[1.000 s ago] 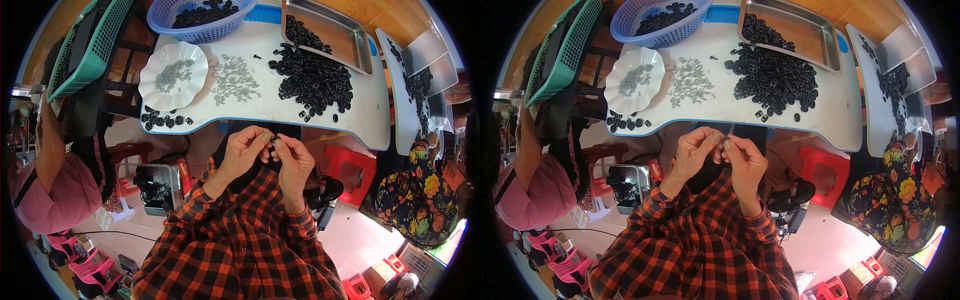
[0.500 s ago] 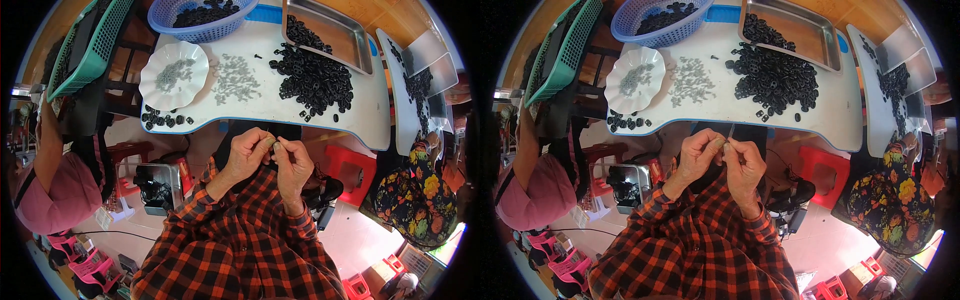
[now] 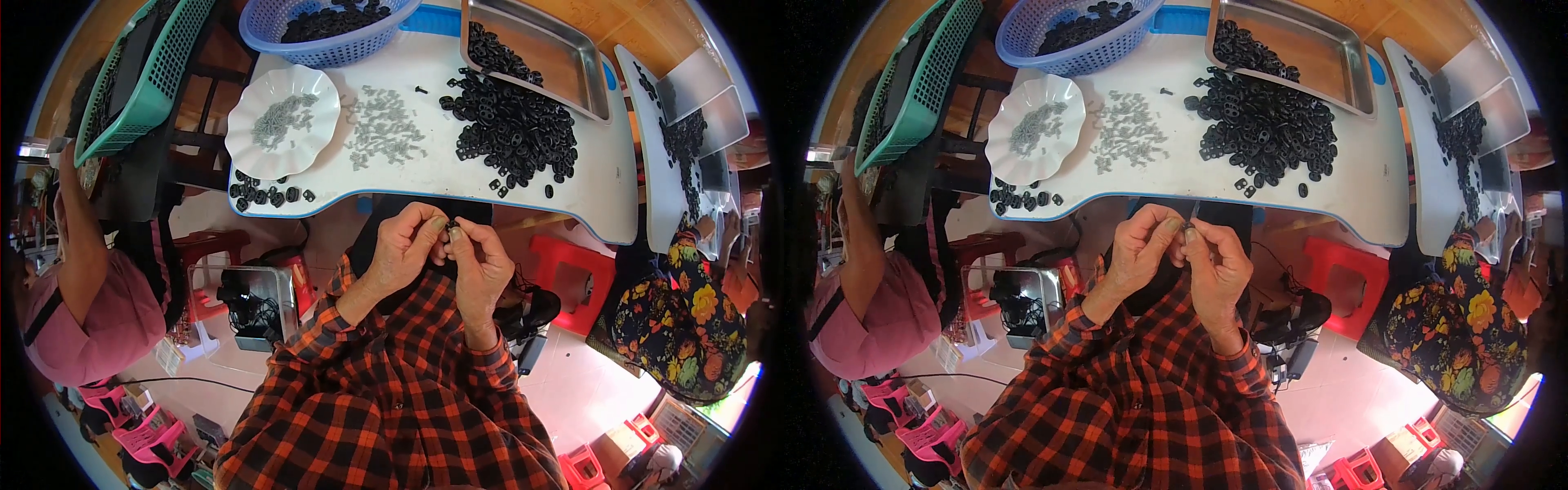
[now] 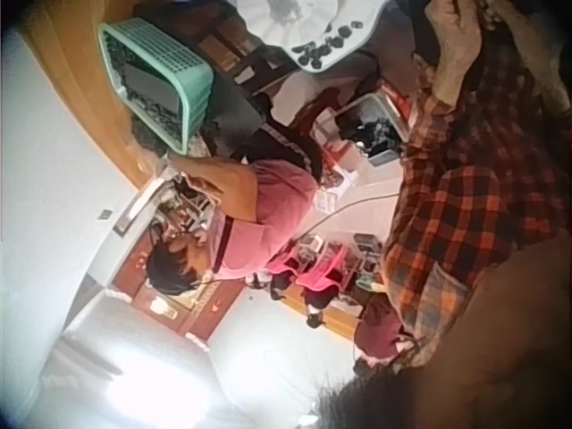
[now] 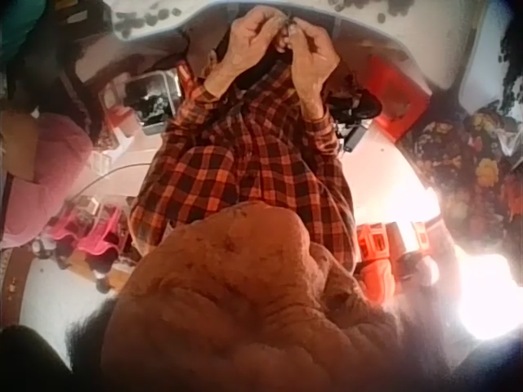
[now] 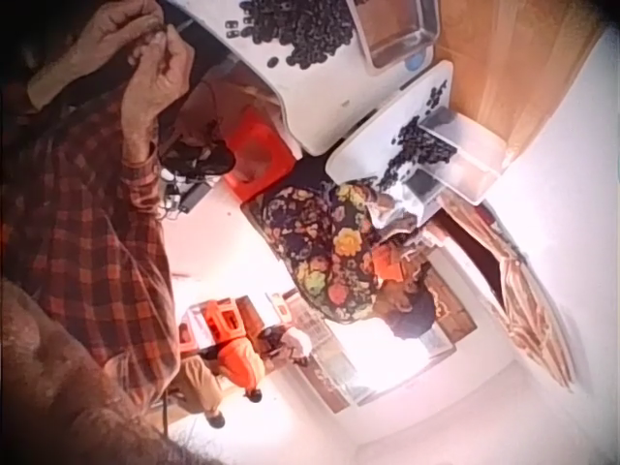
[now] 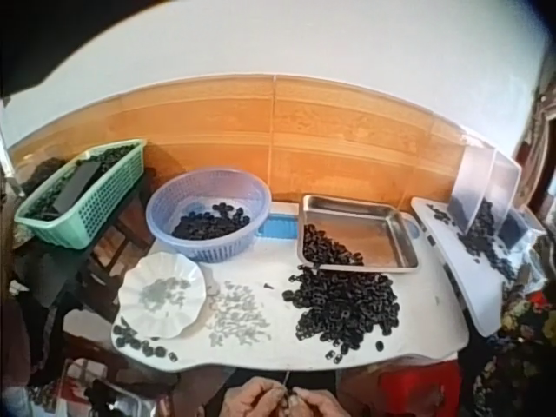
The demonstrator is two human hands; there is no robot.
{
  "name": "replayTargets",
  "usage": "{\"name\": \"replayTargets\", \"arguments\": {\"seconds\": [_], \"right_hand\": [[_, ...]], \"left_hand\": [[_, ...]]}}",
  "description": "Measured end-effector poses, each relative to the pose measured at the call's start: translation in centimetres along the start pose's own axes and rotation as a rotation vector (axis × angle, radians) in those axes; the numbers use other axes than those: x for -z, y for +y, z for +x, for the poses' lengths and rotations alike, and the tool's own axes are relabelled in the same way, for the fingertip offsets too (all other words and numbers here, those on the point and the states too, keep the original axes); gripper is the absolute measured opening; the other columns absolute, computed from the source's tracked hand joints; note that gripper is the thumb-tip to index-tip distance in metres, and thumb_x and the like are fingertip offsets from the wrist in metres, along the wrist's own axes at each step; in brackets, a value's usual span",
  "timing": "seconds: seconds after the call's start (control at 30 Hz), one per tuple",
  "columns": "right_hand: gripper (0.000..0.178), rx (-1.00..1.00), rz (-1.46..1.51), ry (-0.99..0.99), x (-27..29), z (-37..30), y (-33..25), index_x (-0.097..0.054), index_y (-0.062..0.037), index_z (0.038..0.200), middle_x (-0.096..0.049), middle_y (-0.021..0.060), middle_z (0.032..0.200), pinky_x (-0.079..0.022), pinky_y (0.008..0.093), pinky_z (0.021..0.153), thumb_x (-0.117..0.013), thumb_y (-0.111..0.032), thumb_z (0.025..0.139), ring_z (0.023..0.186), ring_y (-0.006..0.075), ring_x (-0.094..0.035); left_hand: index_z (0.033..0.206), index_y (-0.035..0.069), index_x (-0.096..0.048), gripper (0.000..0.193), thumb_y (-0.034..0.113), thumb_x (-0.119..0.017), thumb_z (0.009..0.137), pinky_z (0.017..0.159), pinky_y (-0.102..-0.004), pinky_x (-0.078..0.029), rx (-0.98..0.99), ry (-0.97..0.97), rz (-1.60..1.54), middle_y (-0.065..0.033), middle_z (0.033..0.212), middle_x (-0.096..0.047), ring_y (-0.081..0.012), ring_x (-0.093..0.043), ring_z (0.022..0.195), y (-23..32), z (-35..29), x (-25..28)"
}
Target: The person assembles small plastic components by joining plastic pieces and inserting pins into them by hand.
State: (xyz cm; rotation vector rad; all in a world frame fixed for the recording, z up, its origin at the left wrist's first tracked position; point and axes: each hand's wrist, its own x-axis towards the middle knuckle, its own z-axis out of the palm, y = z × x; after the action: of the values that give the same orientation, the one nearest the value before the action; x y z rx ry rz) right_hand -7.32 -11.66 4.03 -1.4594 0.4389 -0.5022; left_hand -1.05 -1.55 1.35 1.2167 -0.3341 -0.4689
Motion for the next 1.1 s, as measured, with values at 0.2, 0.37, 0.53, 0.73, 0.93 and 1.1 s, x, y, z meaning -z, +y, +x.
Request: {"name": "replayTargets", "arguments": {"seconds": [0.2, 0.37, 0.53, 0.73, 0.93, 1.1], "right_hand": [[0.010, -0.007, 0.021, 0.020, 0.1, 0.0, -0.1, -0.062, 0.0027, 0.097, -0.060, 0.0026, 0.079, -0.047, 0.0192, 0.056, -0.058, 0.002, 0.088, 0.064, 0.0059, -0.056], [0.007, 0.034, 0.024, -0.009, 0.2, 0.1, 0.0, -0.060, 0.0037, 0.094, -0.057, 0.0039, 0.077, -0.046, 0.0209, 0.051, -0.056, 0.004, 0.088, 0.060, 0.0070, -0.054], [0.008, 0.066, -0.026, 0.000, 0.4, 0.4, -0.3, -0.059, 0.0033, 0.095, -0.057, 0.0037, 0.076, -0.045, 0.0205, 0.051, -0.056, 0.004, 0.088, 0.059, 0.0068, -0.053], [0.010, -0.012, 0.095, 0.065, 1.2, 0.8, -0.6, -0.063, 0.0017, 0.097, -0.060, 0.0011, 0.078, -0.046, 0.0181, 0.057, -0.059, -0.001, 0.088, 0.065, 0.0052, -0.054], [0.012, -0.056, -0.034, 0.159, 2.4, 1.2, 0.3, -0.064, 0.0013, 0.097, -0.063, 0.0023, 0.081, -0.045, 0.0172, 0.058, -0.062, -0.003, 0.086, 0.063, 0.0047, -0.054], [0.013, -0.076, 0.011, 0.166, 3.0, 1.0, 0.8, -0.064, 0.0015, 0.097, -0.062, 0.0020, 0.080, -0.045, 0.0171, 0.058, -0.062, -0.003, 0.086, 0.063, 0.0051, -0.055]], "left_hand": [[0.091, -0.003, -0.054, 0.013, 0.009, -0.050, 0.095, 0.048, -0.0182, -0.047, 0.004, 0.010, -0.017, -0.0016, 0.073, -0.058, -0.0036, -0.053, 0.057, 0.2, 0.0, -0.5], [0.092, -0.002, -0.054, 0.012, 0.009, -0.049, 0.096, 0.048, -0.0176, -0.046, -0.008, 0.013, -0.032, -0.0014, 0.072, -0.057, -0.0033, -0.053, 0.056, 0.2, -0.1, -1.1], [0.092, -0.002, -0.054, 0.012, 0.008, -0.049, 0.095, 0.048, -0.0177, -0.046, -0.025, 0.009, -0.025, -0.0014, 0.071, -0.057, -0.0033, -0.053, 0.056, 0.1, 0.2, -1.4], [0.092, -0.003, -0.055, 0.013, 0.009, -0.051, 0.095, 0.049, -0.0181, -0.047, -0.013, -0.042, 0.049, -0.0014, 0.072, -0.058, -0.0035, -0.054, 0.057, 0.9, 1.4, -1.9], [0.091, -0.001, -0.060, 0.010, 0.008, -0.059, 0.089, 0.050, -0.0238, -0.046, -0.087, -0.083, 0.410, -0.0053, 0.070, -0.060, -0.0100, -0.056, 0.055, 1.7, 4.4, -2.1], [0.087, 0.004, -0.061, 0.011, 0.008, -0.065, 0.079, 0.053, -0.0396, -0.047, -0.567, 0.063, 0.924, -0.0137, 0.076, -0.054, -0.0340, -0.058, 0.062, -0.1, 8.8, -2.9]]}}
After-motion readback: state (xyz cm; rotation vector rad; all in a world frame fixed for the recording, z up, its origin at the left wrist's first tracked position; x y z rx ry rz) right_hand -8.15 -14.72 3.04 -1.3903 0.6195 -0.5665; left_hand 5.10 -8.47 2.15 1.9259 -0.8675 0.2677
